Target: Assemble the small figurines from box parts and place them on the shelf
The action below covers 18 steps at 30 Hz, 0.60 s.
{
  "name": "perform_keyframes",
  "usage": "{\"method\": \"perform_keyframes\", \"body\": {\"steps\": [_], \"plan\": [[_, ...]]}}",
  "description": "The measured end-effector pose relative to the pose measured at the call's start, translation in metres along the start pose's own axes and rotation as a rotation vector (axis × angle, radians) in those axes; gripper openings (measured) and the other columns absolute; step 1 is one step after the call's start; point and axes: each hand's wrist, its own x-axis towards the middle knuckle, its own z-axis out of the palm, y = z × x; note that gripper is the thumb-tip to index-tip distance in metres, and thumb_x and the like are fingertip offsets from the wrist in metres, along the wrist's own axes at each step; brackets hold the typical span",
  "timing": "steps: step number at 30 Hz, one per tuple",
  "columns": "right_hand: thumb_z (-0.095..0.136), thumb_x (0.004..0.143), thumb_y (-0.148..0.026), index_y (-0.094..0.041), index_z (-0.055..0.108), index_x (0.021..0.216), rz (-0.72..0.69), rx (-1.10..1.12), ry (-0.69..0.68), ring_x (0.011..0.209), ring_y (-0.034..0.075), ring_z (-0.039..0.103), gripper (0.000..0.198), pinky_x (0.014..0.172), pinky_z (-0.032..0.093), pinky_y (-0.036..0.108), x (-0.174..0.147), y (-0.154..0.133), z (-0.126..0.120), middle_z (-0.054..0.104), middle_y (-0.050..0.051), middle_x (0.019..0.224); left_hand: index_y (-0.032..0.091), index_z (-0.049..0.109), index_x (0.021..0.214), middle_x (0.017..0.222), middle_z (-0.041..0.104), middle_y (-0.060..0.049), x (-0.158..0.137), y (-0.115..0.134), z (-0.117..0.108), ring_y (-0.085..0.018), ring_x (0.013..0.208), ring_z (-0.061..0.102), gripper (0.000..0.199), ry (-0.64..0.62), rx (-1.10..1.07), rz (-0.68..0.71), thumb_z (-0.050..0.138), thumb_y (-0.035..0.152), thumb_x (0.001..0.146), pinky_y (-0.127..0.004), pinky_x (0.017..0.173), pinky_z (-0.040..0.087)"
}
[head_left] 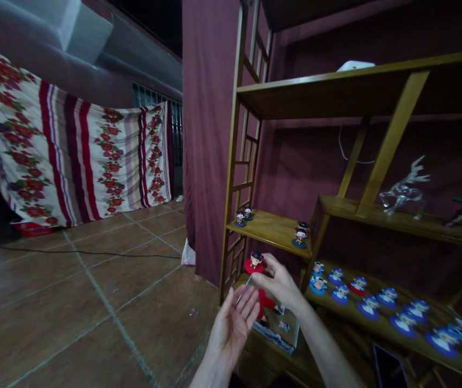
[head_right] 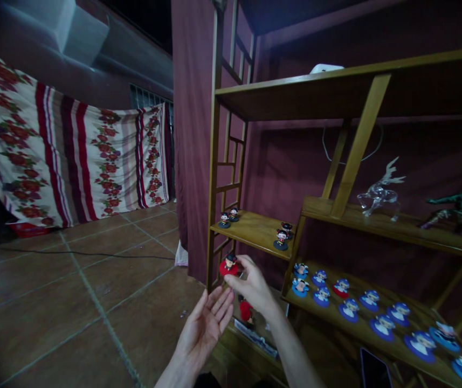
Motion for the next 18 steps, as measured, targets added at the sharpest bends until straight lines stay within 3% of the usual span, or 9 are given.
{"method": "perform_keyframes", "body": {"steps": [6,9,13,18], "plan": [[0.067,0.059,-0.036,-0.017,0.059,0.098,-0.033,-0.130,0.211,0.091,0.020,0.057,0.044,0.086,0.042,0.035,0.086,0.012,-0.037,0.057,0.006,0.102,0.014,0.056,0.101,0.103,0.063,-0.012,0.014,-0.011,-0.068,-0.019,0.090,0.062,0.027,0.246,0.039,-0.082,0.058,0.016,0.074,-0.029,0.075,0.048],[0.068,0.056,-0.035,-0.018,0.063,0.093,0.026,-0.253,0.200,0.087,0.022,0.058,0.041,0.083,0.043,0.036,0.117,0.027,-0.049,0.062,0.005,0.092,0.015,0.057,0.099,0.091,0.066,-0.009,0.021,-0.016,-0.103,-0.017,0.078,0.064,0.026,0.341,0.041,-0.162,0.058,0.013,0.073,-0.025,0.067,0.048],[0.068,0.053,-0.034,-0.019,0.067,0.088,0.088,-0.419,0.140,0.083,0.023,0.059,0.038,0.080,0.043,0.036,0.134,0.043,-0.056,0.064,0.003,0.083,0.015,0.056,0.100,0.085,0.067,-0.008,0.027,-0.019,-0.136,-0.017,0.074,0.064,0.029,0.363,0.044,-0.231,0.058,0.011,0.072,-0.026,0.064,0.047],[0.070,0.051,-0.037,-0.022,0.066,0.093,0.143,-0.596,0.151,0.090,0.022,0.056,0.045,0.085,0.039,0.034,0.145,0.055,-0.055,0.061,0.003,0.094,0.013,0.045,0.118,0.084,0.067,-0.010,0.031,-0.025,-0.162,-0.019,0.074,0.065,0.046,0.359,0.072,-0.215,0.054,0.009,0.073,-0.026,0.064,0.047]]}}
